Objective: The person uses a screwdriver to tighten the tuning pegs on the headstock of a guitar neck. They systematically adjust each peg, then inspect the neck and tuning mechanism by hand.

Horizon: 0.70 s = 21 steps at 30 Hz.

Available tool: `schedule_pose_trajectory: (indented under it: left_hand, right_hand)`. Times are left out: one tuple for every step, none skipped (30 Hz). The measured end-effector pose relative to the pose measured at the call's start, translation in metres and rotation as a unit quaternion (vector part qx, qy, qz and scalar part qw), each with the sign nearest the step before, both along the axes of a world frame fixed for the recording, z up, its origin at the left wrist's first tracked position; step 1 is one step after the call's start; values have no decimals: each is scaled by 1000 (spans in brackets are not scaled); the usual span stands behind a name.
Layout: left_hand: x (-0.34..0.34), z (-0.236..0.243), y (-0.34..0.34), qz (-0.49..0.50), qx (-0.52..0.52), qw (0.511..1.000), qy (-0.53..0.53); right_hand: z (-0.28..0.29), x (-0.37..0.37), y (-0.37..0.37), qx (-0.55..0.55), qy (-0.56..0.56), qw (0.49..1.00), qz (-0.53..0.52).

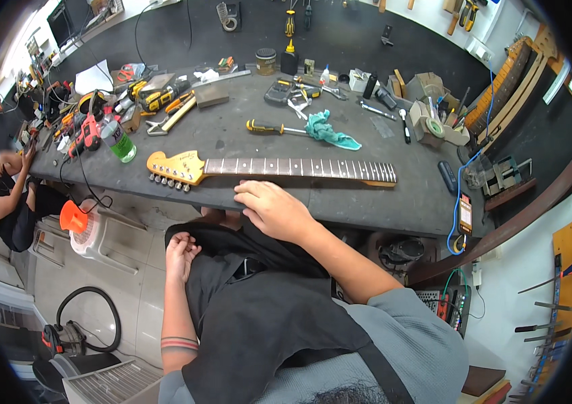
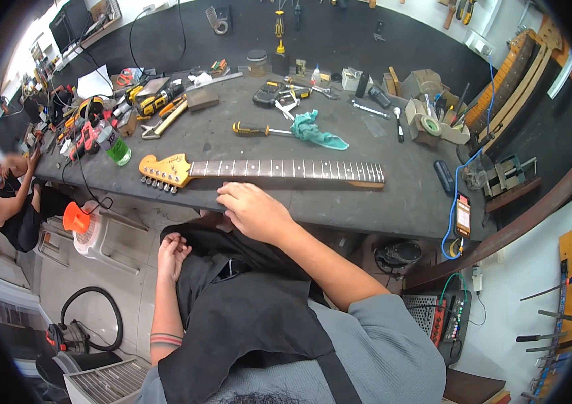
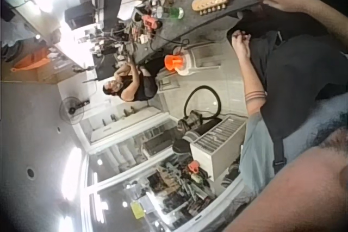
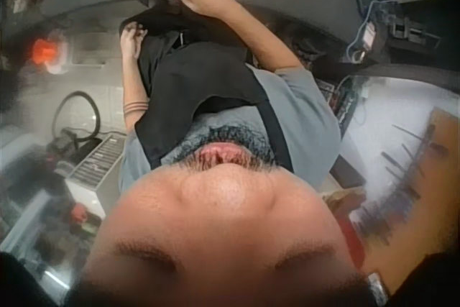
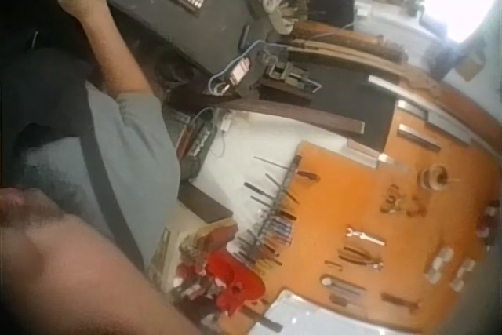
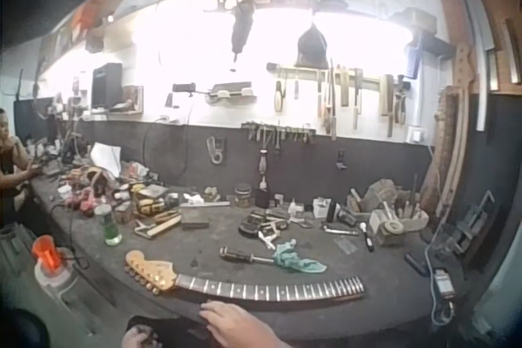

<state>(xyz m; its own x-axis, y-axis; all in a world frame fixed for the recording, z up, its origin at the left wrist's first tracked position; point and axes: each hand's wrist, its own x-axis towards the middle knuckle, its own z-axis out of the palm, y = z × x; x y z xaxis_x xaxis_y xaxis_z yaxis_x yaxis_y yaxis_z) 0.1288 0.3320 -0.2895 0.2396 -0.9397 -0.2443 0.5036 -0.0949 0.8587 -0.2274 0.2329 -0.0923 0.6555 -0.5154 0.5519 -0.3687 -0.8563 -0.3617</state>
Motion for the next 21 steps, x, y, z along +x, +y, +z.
schedule_pose_trajectory:
  left_hand:
    - [0,1,3,4,0,1000,0]
    - [0,3,4,5,2,1000,-2]
    - [0,5,6,2,4,1000,-5]
    - [-1,10,8,6,2,1000,-29]
    - [-3,15,9,11,-4,999,-52]
    - [-10,18,13,3,4,995,-98]
    - [-10,22,17,4,11,989,-149]
    - [-15,32,20,-4,7,981,-192]
    - [-14,36,26,-16,-11,978,-207]
    - [-15,43,31,-16,-19,971,-237]
    - [-19,51,33,-19,-28,964,-263]
    - [-23,59,34,-14,-43,966,-254]
    - [-26,63,34,-15,-43,969,-243]
    - [-29,66,32,-14,-44,972,-231]
    - [-32,68,28,-14,-46,975,-218]
    - [-38,72,23,-33,-38,969,-243]
    - [-38,70,20,-51,-15,963,-266]
    - [-39,62,13,-73,-7,952,-296]
    - [-38,50,10,-96,7,941,-325]
    - [-33,32,11,-107,19,917,-383]
    - [-28,18,12,-124,34,889,-439]
  right_hand:
    - [-1,0,0,-5,1,1000,-2]
    - [0,1,1,-5,0,1000,0]
    - [-2,1,2,-13,-14,1000,-1]
    - [-4,-1,1,-1,-19,1000,8]
    - [-4,-4,-4,5,-24,1000,18]
    - [-6,-11,-9,34,-37,998,36]
    - [8,-13,-10,39,-34,999,18]
    - [21,-15,-11,33,-34,999,-16]
    - [25,-13,-20,9,-12,999,-41]
    - [35,-8,-23,-32,31,997,-59]
    - [48,-5,-30,-75,77,991,-81]
    - [46,-1,-47,-134,116,982,-71]
    - [45,5,-55,-144,114,980,-79]
    - [43,11,-62,-156,114,978,-85]
    - [42,17,-71,-168,113,975,-91]
    - [38,16,-78,-173,130,972,-87]
    - [38,20,-83,-135,156,975,-84]
    - [39,21,-88,-100,187,974,-84]
    - [36,23,-95,-61,219,971,-81]
    - [37,25,-101,-75,221,970,-72]
    - [37,27,-107,-85,223,969,-66]
